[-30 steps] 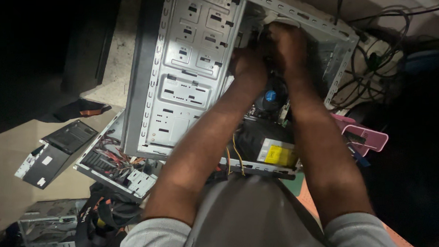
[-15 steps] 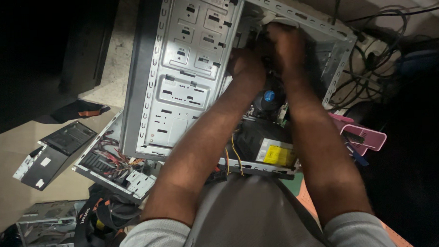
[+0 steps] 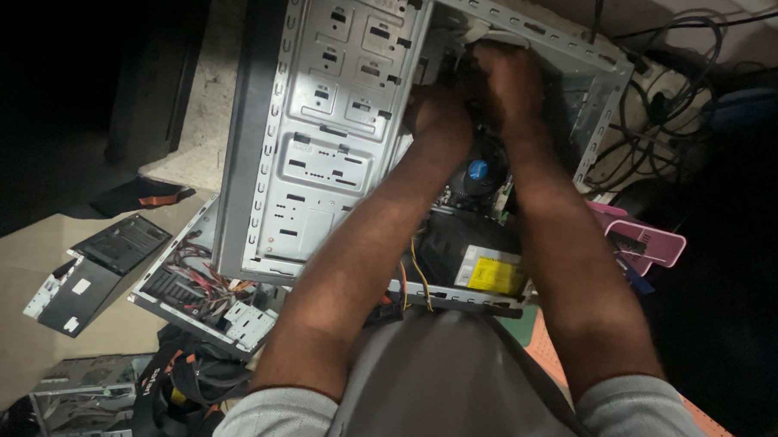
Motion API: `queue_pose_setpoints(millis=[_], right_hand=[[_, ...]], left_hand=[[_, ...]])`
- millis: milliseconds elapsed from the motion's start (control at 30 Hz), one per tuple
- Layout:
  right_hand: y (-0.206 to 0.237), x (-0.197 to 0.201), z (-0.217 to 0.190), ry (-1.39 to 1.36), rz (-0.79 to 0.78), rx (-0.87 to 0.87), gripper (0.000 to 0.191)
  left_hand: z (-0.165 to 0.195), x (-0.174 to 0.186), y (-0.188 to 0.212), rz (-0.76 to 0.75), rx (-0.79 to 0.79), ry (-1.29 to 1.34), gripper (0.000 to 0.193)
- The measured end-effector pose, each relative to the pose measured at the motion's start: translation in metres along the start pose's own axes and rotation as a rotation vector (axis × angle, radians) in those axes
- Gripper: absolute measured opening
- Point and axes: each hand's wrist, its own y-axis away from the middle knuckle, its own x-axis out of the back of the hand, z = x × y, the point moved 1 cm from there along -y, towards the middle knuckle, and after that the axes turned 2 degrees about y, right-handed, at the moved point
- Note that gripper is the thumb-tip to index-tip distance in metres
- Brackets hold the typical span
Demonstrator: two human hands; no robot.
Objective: The person works inside an open desktop computer case on a workbench, using a screwdriver to loosen and remove screws from the motherboard area. They reposition components, handle cables and a cooling fan, and continue unscrewing and adjusting parts inside the case throughout the episode.
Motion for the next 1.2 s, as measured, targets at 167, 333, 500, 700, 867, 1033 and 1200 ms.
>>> queue_pose_setpoints(millis=[167, 333, 500, 700, 867, 1033, 1200], right_hand=[[-0.001, 0.002, -0.002, -0.073, 0.001, 0.043, 0.019], [-0.004, 0.005, -0.005, -0.099, 0.056, 0.086, 0.022], [-0.002, -0.001, -0.005, 0.025, -0.007, -0.155, 0.027], [-0.009, 0.003, -0.002, 0.131, -0.105, -0.163, 0.025], [-0.002, 0.003, -0.006, 0.198, -0.187, -0.173, 0.02], [0.003, 0.006, -0.009, 0.139, -0.114, -0.094, 0.02], [0.003, 0.005, -0.007, 0.156, -0.128, -0.028, 0.021]], left_hand=[[0.001, -0.001, -0.001, 0.001, -0.003, -0.006, 0.037], [0.002, -0.002, -0.001, 0.001, -0.008, -0.017, 0.038], [0.001, -0.003, -0.002, 0.006, -0.016, -0.022, 0.038], [0.005, -0.006, -0.002, 0.025, -0.038, -0.05, 0.038], [0.004, -0.009, 0.0, 0.032, -0.033, -0.048, 0.039], [0.005, -0.009, 0.0, -0.02, -0.104, -0.172, 0.041], [0.004, -0.005, 0.0, -0.064, 0.008, -0.024, 0.043]])
